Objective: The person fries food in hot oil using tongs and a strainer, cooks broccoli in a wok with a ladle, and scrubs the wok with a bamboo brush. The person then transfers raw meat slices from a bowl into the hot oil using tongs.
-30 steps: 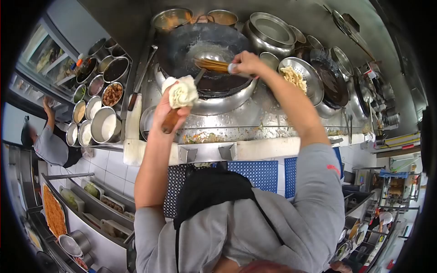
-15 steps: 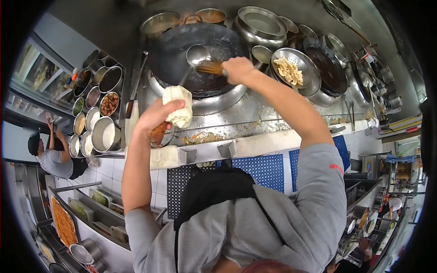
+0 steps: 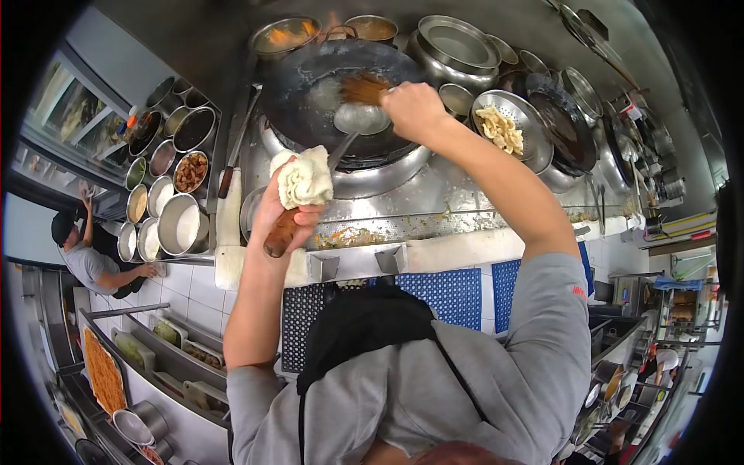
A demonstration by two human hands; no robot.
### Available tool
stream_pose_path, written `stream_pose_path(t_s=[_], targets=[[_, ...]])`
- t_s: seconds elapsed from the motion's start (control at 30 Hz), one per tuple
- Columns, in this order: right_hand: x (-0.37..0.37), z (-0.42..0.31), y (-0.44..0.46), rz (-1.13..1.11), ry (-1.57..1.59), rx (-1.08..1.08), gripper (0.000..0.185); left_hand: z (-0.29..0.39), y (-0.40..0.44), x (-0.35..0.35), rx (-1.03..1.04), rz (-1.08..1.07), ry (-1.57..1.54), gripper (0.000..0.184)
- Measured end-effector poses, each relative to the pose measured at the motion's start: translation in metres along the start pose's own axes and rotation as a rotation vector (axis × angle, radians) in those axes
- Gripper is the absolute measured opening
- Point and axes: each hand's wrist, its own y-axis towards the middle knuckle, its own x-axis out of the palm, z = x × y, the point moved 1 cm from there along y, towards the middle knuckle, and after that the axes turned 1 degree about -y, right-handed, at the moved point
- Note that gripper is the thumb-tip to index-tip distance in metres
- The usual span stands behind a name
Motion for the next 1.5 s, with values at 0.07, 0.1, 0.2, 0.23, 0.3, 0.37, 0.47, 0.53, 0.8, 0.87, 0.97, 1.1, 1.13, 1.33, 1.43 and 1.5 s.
stream_pose_path(t_s=[0.07,0.1,0.2,0.23,0.3,0.37,0.47,0.53,0.8,0.87,0.97,1.1,1.13,1.33,1.43,1.5], targets=[[0.014,-0.011,0.007,-0.127,0.131,0.029,0.02,-0.014,0.0,0.0,0.054,-0.059,-0.062,0.03],[0.028,-0.018,0.007,-0.194,0.198,0.044,0.021,-0.016,0.005,-0.014,0.079,-0.134,-0.099,0.037],[0.071,-0.008,0.011,-0.095,0.441,0.326,0.035,-0.017,0.024,-0.036,0.15,-0.167,-0.157,0.045],[0.078,-0.012,0.004,-0.048,0.558,0.381,0.038,-0.014,0.031,-0.035,0.176,-0.145,-0.166,0.045],[0.064,0.019,0.001,-0.216,0.84,0.359,0.041,-0.012,0.026,-0.013,0.135,-0.001,-0.245,0.035],[0.028,0.053,0.009,-0.353,0.579,0.291,0.037,-0.001,0.021,-0.011,0.079,-0.073,-0.248,0.035],[0.002,0.043,0.009,-0.207,0.31,0.266,0.035,0.0,0.026,-0.017,0.042,-0.157,-0.144,0.038],[0.024,0.029,-0.001,-0.239,0.36,0.177,0.032,-0.001,0.025,-0.008,0.019,-0.135,-0.024,0.031],[0.028,-0.001,-0.003,-0.224,0.235,0.101,0.031,0.001,0.016,0.022,0.093,0.019,0.027,0.026],[0.038,0.001,-0.009,-0.204,0.216,0.043,0.03,0.008,0.009,0.016,0.081,0.267,0.454,0.028],[-0.003,0.019,-0.011,-0.354,-0.069,0.245,0.029,0.053,-0.013,-0.002,-0.208,0.262,1.696,0.042],[-0.065,0.036,-0.044,-0.049,0.011,0.273,0.027,0.092,-0.059,-0.053,0.378,0.33,2.896,0.044],[-0.072,0.036,-0.052,0.055,0.054,0.283,0.028,0.094,-0.065,-0.057,0.414,0.387,2.962,0.044],[0.041,0.031,-0.045,0.064,1.581,0.79,0.035,0.066,-0.07,-0.09,0.69,0.478,2.574,0.045],[0.034,-0.006,-0.086,-0.125,1.21,0.732,0.035,0.062,-0.074,-0.08,0.672,0.583,2.472,0.045],[0.008,-0.026,-0.106,0.125,0.838,0.542,0.039,0.068,-0.075,-0.079,0.667,0.655,2.465,0.045]])
